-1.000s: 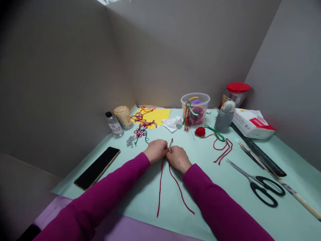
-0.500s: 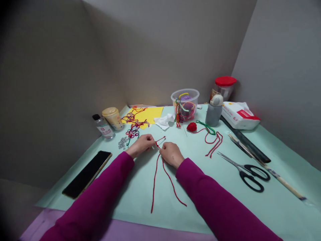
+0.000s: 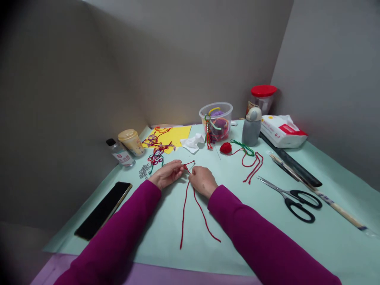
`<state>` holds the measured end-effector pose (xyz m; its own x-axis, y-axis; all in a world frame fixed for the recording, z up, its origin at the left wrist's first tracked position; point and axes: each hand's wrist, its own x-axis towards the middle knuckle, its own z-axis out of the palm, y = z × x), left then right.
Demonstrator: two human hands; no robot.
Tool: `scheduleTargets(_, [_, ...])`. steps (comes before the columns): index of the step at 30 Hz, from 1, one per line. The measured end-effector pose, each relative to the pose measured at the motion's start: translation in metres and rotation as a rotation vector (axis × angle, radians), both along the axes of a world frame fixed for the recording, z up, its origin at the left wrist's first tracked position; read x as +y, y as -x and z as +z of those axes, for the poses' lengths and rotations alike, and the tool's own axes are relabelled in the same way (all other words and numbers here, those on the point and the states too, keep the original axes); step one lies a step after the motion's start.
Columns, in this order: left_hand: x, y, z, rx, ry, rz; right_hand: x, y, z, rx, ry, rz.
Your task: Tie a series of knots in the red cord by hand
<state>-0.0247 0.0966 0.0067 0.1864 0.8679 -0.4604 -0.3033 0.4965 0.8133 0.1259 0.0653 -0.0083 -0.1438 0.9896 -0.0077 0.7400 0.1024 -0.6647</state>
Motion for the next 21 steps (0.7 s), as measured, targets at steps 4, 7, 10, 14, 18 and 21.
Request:
scheduleTargets(4, [0.0,-0.003,0.003,-0.096,0.039,0.01,0.003,-0.001,0.0,-0.044,0.006,0.01])
scheduleTargets(7, [-0.001,-0.007,0.005,-0.166,0.018,0.052,0.003,-0.001,0.002,-0.043,0.017,0.016])
scheduleTargets(10, [-0.002,-0.009,0.004,-0.2,-0.008,0.115,0.003,-0.002,0.003,-0.038,0.024,0.019])
scheduleTargets(14, [-0.003,-0.005,0.002,-0.195,-0.067,0.148,0.004,-0.002,0.002,-0.047,0.008,0.026])
scheduleTargets(18, [-0.004,0.002,0.0,-0.223,-0.081,-0.008,0.003,-0.002,0.002,-0.099,0.024,0.035])
scheduleTargets(21, [-0.005,0.004,-0.001,-0.128,-0.159,-0.13,-0.001,-0.002,0.003,-0.137,0.008,0.049])
